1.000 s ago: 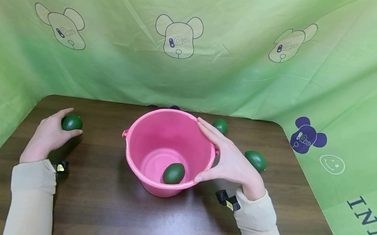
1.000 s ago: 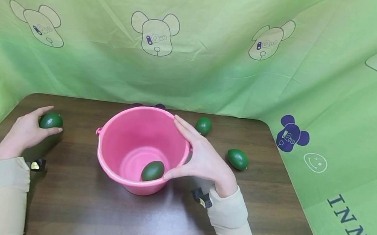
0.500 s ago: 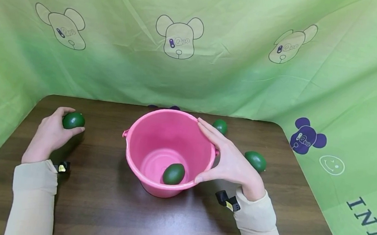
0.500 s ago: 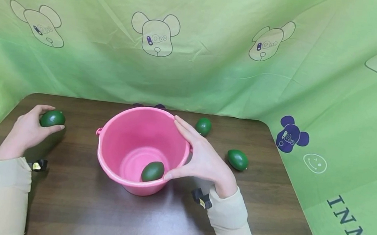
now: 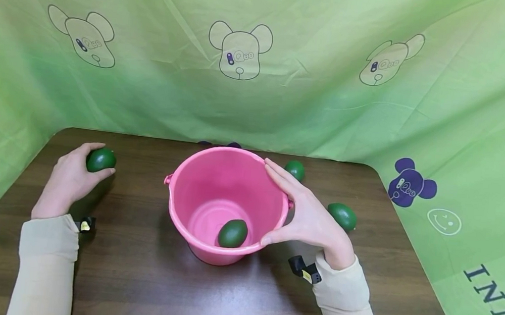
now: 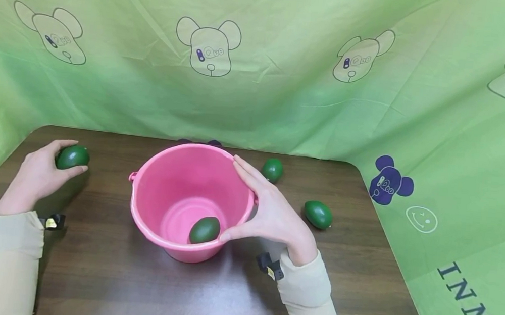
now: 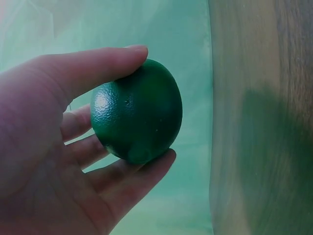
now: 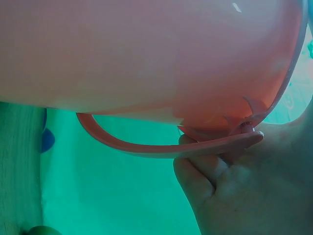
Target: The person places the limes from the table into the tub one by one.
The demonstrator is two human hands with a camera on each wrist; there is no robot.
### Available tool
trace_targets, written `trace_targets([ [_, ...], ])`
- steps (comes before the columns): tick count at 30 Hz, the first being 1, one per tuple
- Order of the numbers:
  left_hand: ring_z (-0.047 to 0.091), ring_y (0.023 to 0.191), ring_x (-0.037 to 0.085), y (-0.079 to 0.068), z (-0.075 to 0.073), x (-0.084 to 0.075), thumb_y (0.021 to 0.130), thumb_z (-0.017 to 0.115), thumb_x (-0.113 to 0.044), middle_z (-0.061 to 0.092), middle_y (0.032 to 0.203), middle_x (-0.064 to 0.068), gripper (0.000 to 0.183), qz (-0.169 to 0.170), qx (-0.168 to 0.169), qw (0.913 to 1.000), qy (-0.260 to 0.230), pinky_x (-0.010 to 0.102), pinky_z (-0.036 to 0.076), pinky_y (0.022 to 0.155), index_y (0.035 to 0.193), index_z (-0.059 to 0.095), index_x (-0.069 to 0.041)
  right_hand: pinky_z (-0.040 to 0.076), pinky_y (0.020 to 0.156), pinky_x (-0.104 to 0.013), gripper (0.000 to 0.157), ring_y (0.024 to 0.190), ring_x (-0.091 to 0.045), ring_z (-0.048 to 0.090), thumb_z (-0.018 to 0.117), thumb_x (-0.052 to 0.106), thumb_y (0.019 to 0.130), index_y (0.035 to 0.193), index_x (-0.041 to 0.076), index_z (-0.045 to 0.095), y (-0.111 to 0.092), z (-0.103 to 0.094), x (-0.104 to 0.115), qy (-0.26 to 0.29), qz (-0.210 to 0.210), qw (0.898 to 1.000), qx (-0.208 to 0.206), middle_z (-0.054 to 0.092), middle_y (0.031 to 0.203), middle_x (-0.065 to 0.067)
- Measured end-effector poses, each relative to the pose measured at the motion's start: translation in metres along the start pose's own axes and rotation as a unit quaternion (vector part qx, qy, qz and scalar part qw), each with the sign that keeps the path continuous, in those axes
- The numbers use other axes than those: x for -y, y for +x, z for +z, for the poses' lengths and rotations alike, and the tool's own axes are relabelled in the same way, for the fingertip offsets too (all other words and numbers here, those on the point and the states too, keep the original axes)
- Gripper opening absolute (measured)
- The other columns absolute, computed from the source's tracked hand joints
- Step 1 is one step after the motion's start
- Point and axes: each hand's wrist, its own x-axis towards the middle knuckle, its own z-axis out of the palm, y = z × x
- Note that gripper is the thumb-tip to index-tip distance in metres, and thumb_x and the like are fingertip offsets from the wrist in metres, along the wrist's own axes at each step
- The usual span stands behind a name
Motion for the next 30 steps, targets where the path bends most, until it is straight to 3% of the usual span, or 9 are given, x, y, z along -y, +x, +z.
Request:
trace_targets([
  [14, 0.052, 0.112, 0.056, 0.001, 0.002, -0.004, 0.095, 0.075, -0.027, 0.054, 0.135, 0.034, 0.066, 0.023, -0.008, 0.9997, 0.005, 0.069, 0.042, 0.089, 0.147, 0.048, 0.002, 0.043, 0.106, -0.046, 0.129, 0.148, -0.011, 0.025, 0.103, 0.021, 0.056, 0.162, 0.027, 0.030, 0.000, 0.001, -0.001, 0.004, -0.001, 1.000, -0.003, 0.020, 0.166, 0.017],
  [23, 0.053, 0.111, 0.053, 0.001, 0.001, -0.011, 0.095, 0.074, -0.028, 0.054, 0.136, 0.031, 0.065, 0.034, -0.013, 0.9993, 0.001, 0.068, 0.044, 0.089, 0.147, 0.049, 0.001, 0.044, 0.106, -0.045, 0.130, 0.148, -0.011, 0.025, 0.103, 0.030, 0.056, 0.163, 0.027, 0.029, 0.000, 0.000, 0.000, 0.000, -0.001, 1.000, -0.003, 0.020, 0.166, 0.017],
  [30, 0.053, 0.114, 0.052, 0.001, 0.000, -0.021, 0.094, 0.076, -0.026, 0.054, 0.138, 0.029, 0.066, 0.044, -0.018, 0.9989, -0.007, 0.067, 0.042, 0.092, 0.148, 0.049, 0.000, 0.045, 0.105, -0.044, 0.130, 0.148, -0.010, 0.025, 0.103, 0.023, 0.056, 0.163, 0.027, 0.028, 0.001, 0.000, 0.001, 0.004, 0.001, 1.000, -0.001, 0.020, 0.166, 0.017],
])
